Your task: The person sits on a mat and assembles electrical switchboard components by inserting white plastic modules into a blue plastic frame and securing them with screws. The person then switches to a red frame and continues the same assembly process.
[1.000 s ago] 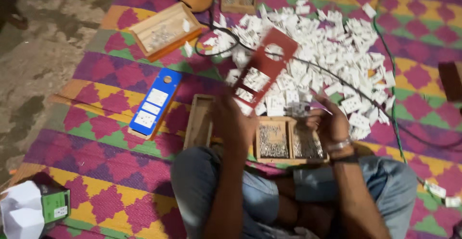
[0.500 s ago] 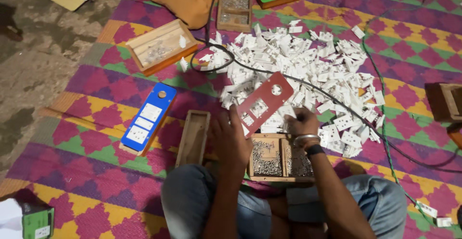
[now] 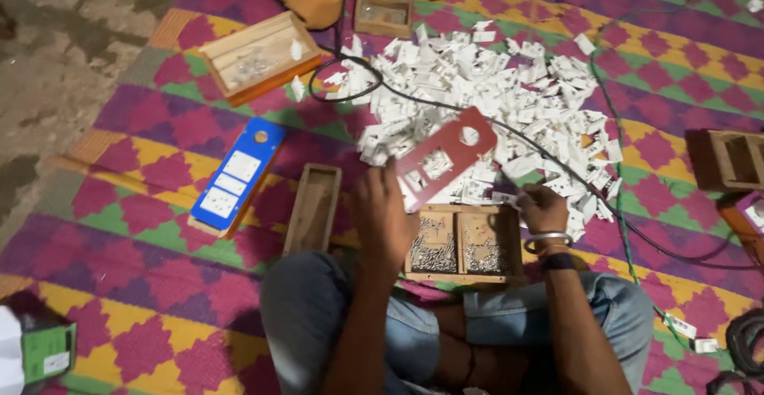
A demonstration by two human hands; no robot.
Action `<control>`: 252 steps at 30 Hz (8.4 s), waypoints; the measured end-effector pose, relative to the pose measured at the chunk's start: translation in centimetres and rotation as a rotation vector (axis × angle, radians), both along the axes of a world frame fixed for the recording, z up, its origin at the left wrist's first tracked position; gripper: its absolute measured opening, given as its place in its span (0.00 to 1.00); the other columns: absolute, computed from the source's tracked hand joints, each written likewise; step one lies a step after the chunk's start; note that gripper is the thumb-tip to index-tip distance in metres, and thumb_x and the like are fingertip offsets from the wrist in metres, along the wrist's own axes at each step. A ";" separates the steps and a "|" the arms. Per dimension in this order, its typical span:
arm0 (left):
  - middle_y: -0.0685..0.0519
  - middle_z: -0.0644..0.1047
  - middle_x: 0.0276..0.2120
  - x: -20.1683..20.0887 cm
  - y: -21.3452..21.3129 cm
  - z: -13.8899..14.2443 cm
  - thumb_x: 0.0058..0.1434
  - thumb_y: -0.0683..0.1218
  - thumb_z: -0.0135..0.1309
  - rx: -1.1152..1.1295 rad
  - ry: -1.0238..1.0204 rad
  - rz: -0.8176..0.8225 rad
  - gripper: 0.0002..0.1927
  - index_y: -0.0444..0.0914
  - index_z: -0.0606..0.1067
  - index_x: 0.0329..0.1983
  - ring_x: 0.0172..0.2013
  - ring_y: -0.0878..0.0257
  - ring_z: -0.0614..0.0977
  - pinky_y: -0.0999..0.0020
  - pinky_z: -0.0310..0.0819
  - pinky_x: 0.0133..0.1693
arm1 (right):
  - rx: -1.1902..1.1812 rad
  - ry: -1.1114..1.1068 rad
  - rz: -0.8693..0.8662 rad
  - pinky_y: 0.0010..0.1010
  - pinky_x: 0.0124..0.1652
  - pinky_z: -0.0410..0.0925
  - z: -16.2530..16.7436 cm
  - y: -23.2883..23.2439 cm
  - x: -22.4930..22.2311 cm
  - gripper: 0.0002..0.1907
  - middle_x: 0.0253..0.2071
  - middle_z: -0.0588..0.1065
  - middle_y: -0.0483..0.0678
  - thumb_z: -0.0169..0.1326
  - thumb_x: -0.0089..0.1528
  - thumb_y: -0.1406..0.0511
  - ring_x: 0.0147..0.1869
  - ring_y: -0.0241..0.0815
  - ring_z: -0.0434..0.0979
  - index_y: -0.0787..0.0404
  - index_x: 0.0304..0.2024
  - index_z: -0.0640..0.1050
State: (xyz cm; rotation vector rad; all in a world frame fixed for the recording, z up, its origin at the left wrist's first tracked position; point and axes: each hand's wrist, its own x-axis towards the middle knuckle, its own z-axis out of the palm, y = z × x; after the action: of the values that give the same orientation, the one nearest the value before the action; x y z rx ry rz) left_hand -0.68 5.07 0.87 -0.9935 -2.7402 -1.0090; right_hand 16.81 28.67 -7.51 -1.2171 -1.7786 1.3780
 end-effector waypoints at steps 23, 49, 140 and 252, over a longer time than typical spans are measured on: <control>0.42 0.71 0.46 -0.9 -0.5 1.0 0.34 0.47 0.74 0.020 0.019 0.045 0.50 0.35 0.66 0.63 0.51 0.39 0.72 0.42 0.64 0.54 | 0.378 -0.834 0.330 0.42 0.41 0.76 2.8 -2.5 -12.5 0.22 0.44 0.76 0.59 0.67 0.58 0.54 0.43 0.53 0.78 0.61 0.47 0.80; 0.42 0.67 0.53 2.2 1.0 -1.6 0.42 0.43 0.70 -0.002 0.010 -0.257 0.46 0.38 0.66 0.67 0.56 0.43 0.66 0.42 0.56 0.57 | -0.349 0.475 0.137 0.30 0.35 0.76 4.7 -9.4 0.0 0.14 0.36 0.80 0.54 0.56 0.64 0.75 0.35 0.43 0.81 0.70 0.53 0.78; 0.43 0.67 0.56 2.7 0.8 -1.6 0.38 0.41 0.69 0.018 -0.006 -0.212 0.46 0.35 0.67 0.65 0.57 0.44 0.66 0.43 0.59 0.55 | -0.344 0.311 0.272 0.31 0.39 0.75 1.9 -9.9 -0.8 0.11 0.39 0.81 0.56 0.55 0.66 0.73 0.38 0.41 0.81 0.74 0.50 0.78; 0.45 0.68 0.58 6.3 0.9 -9.9 0.41 0.55 0.72 -0.285 0.048 -0.174 0.46 0.39 0.65 0.62 0.62 0.43 0.67 0.41 0.62 0.58 | -0.307 0.171 0.311 0.21 0.22 0.60 -3.4 -11.4 3.7 0.08 0.22 0.76 0.44 0.62 0.63 0.69 0.22 0.29 0.70 0.69 0.32 0.82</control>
State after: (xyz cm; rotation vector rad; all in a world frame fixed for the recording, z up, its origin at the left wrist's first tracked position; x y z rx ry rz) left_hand 5.60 6.00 -9.06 -1.2964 -2.8511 -0.6093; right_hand 20.51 17.23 -10.93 -0.9586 -1.7304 1.9307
